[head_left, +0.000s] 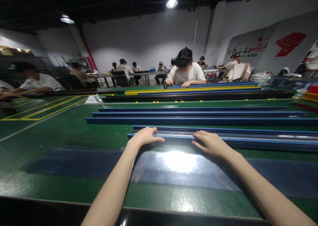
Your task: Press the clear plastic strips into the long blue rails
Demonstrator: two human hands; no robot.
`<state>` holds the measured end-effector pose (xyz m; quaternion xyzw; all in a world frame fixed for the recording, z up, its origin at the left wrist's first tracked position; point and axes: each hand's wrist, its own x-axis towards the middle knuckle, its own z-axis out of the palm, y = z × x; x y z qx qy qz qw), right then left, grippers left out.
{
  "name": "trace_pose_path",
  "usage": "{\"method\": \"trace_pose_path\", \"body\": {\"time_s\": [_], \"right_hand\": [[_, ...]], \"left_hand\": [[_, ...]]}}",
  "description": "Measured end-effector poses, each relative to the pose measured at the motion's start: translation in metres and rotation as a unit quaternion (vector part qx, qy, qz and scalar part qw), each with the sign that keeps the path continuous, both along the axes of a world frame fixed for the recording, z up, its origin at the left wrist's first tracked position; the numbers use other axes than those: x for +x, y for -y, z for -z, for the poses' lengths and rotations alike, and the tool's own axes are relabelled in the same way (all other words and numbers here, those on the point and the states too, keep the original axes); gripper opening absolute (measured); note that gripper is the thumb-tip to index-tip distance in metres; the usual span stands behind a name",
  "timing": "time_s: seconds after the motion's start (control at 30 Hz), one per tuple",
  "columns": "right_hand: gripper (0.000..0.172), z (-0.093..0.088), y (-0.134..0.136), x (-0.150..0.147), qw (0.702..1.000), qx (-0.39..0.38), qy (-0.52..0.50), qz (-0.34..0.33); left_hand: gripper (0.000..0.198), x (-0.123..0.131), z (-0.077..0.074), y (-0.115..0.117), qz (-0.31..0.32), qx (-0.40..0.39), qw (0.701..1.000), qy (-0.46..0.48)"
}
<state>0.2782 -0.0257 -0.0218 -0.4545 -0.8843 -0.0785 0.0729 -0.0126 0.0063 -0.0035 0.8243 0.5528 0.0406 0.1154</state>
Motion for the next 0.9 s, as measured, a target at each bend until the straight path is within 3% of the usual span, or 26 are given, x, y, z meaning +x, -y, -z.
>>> {"method": "trace_pose_path", "body": {"time_s": [0.9], "right_hand": [[0.028,-0.0007,0.0001,0.0,1.0,0.0,-0.011,-0.012]], "left_hand": [[0.055,0.0037,-0.0034,0.0052,-0.01,-0.005,1.0,-0.022]]}}
